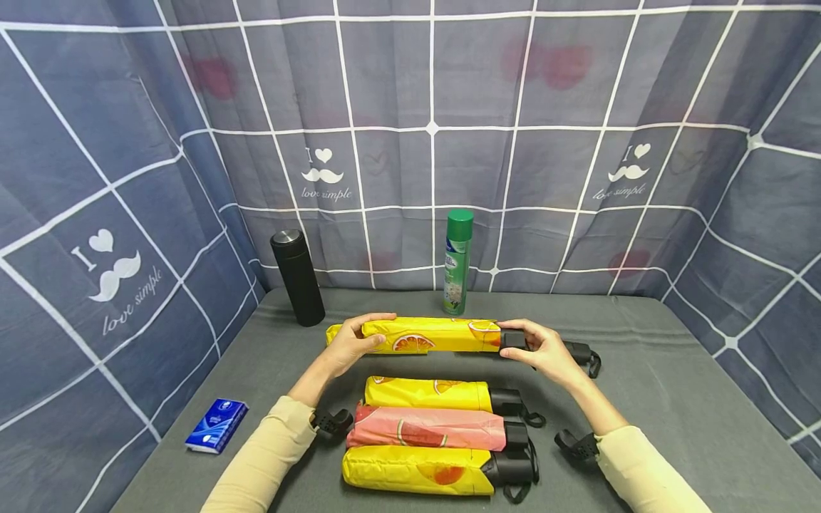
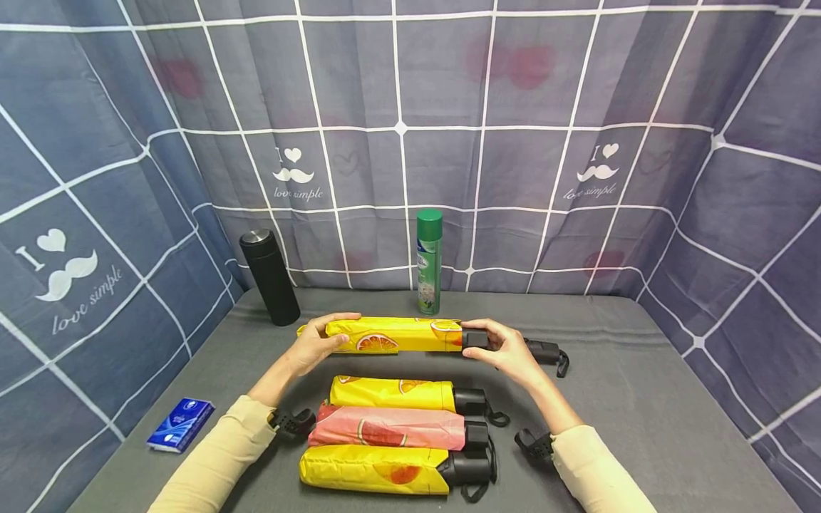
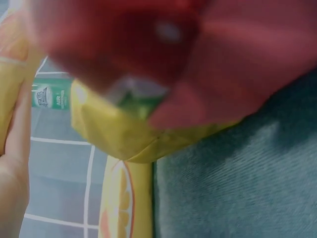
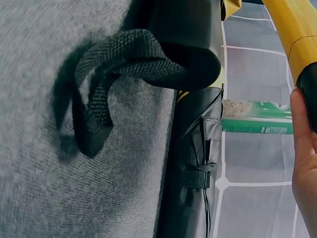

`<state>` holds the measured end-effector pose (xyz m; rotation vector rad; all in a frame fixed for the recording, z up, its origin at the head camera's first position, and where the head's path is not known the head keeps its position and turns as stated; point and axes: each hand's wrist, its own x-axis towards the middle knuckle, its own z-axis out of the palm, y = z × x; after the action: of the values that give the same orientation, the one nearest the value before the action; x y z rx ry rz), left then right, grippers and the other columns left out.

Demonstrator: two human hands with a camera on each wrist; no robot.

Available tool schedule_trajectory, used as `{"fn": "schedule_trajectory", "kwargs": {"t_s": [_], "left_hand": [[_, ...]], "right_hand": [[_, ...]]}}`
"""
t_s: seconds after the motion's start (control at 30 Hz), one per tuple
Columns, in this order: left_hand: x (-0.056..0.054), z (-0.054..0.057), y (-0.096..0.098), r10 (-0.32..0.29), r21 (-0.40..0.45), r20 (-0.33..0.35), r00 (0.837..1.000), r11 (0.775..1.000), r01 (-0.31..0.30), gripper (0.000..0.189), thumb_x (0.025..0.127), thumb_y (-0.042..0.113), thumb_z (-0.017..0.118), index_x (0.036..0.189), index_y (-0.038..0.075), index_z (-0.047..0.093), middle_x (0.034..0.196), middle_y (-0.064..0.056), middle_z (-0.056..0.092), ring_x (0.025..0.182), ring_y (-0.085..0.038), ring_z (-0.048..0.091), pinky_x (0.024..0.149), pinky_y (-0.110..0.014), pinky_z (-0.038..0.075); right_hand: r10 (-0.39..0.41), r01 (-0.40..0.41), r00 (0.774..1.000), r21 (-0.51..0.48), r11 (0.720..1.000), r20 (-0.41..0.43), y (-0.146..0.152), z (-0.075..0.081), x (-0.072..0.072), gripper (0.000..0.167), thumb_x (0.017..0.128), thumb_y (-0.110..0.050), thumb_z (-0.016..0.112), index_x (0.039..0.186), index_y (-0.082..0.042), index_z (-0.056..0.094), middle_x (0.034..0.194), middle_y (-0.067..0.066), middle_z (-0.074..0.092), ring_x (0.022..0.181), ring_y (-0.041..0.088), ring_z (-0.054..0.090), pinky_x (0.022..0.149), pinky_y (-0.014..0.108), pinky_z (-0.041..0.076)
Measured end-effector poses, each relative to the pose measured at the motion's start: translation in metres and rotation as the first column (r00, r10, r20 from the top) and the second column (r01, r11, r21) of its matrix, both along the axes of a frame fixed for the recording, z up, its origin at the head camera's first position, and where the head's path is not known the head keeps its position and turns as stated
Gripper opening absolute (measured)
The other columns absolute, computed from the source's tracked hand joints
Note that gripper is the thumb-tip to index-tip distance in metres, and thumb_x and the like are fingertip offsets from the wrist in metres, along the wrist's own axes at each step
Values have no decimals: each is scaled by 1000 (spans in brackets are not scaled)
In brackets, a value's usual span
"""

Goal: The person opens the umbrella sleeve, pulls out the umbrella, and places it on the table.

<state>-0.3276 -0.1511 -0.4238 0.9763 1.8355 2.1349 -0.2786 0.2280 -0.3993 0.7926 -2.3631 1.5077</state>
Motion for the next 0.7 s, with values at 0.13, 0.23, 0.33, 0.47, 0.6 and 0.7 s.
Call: {"fn": "schedule_trajectory", "kwargs": {"t_s": [0.13, 0.23, 0.33, 0.47, 0.6, 0.7], "left_hand": [[0, 3, -3, -83, 26, 33, 996, 996, 83, 41, 92, -1, 57, 132, 7, 56, 131, -4, 53, 110, -16, 55, 87, -29, 48], [1, 6, -3, -104, 33, 50, 993, 994, 102, 41, 92, 3, 59, 133, 10, 55, 132, -5, 51, 111, -17, 53, 87, -30, 48], [1, 8, -4, -90, 26, 70, 994, 996, 88, 41, 92, 5, 61, 131, 15, 57, 130, -5, 51, 110, -17, 54, 86, -31, 49], [1, 8, -6, -70, 16, 95, 993, 998, 68, 40, 91, 6, 62, 128, 20, 60, 128, -6, 53, 109, -18, 55, 86, -35, 49], [1, 7, -7, -68, 23, 88, 994, 998, 66, 40, 91, 6, 62, 130, 16, 58, 127, -7, 52, 108, -20, 55, 86, -38, 49], [1, 7, -9, -69, 33, 88, 994, 997, 66, 41, 91, 6, 63, 130, 15, 58, 126, -8, 52, 108, -21, 56, 87, -39, 48]], "right_hand": [[-32, 32, 999, -12, 999, 26, 4, -9, -7, 41, 79, -3, 75, 119, -3, 62, 79, 1, 54, 53, 11, 31, 46, 28, 31], [-27, 31, 997, -61, 998, 67, 9, -14, -13, 43, 79, -5, 75, 120, -4, 62, 88, -4, 61, 58, 9, 39, 49, 25, 36], [1, 12, 995, -125, 992, 103, 11, -14, -14, 44, 79, -5, 75, 121, -1, 61, 95, -4, 65, 66, 8, 49, 55, 22, 43], [32, -13, 993, -167, 986, 115, 13, -14, -15, 45, 80, -3, 74, 122, 2, 59, 100, -5, 66, 79, 7, 57, 64, 21, 48], [44, -18, 991, -198, 980, 127, 13, -13, -15, 45, 80, -1, 73, 122, 4, 58, 103, -8, 66, 86, 6, 58, 71, 21, 48], [43, -10, 989, -222, 975, 144, 13, -13, -15, 44, 81, 0, 72, 121, 4, 58, 104, -7, 66, 85, 6, 57, 72, 20, 48]]}}
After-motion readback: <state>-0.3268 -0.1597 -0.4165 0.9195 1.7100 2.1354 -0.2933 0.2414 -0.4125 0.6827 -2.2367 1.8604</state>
